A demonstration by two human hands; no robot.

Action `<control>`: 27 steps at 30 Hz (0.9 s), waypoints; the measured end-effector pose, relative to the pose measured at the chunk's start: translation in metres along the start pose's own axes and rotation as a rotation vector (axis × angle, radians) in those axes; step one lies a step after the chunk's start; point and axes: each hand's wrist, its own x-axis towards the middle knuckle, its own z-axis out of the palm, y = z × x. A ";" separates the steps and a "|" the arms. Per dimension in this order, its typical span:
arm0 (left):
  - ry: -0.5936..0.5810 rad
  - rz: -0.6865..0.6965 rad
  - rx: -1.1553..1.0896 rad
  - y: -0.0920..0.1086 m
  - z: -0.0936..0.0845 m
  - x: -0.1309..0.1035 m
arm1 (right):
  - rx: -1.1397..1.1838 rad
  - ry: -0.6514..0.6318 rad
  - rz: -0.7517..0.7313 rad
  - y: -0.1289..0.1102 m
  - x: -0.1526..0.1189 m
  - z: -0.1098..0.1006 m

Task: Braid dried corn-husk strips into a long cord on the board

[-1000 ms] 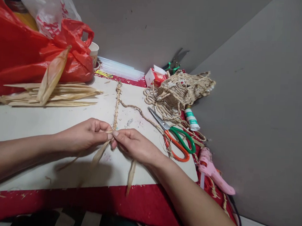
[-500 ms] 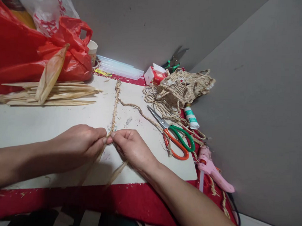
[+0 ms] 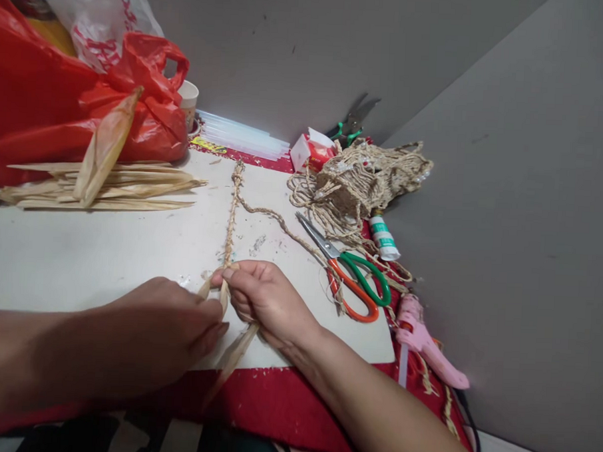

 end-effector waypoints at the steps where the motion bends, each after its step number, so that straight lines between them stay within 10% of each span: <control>1: 0.029 0.040 0.065 0.001 -0.005 0.004 | 0.019 -0.013 0.004 -0.001 0.000 -0.001; 5: 0.232 0.002 -0.087 -0.008 -0.019 0.024 | 0.047 -0.066 0.006 -0.003 0.001 -0.005; 11: -0.169 -0.135 -0.608 -0.026 -0.010 0.038 | -0.005 -0.092 0.007 -0.004 0.002 -0.005; 27: -0.118 -0.162 -0.327 -0.028 -0.012 0.041 | -1.133 0.041 -0.327 -0.011 -0.006 -0.008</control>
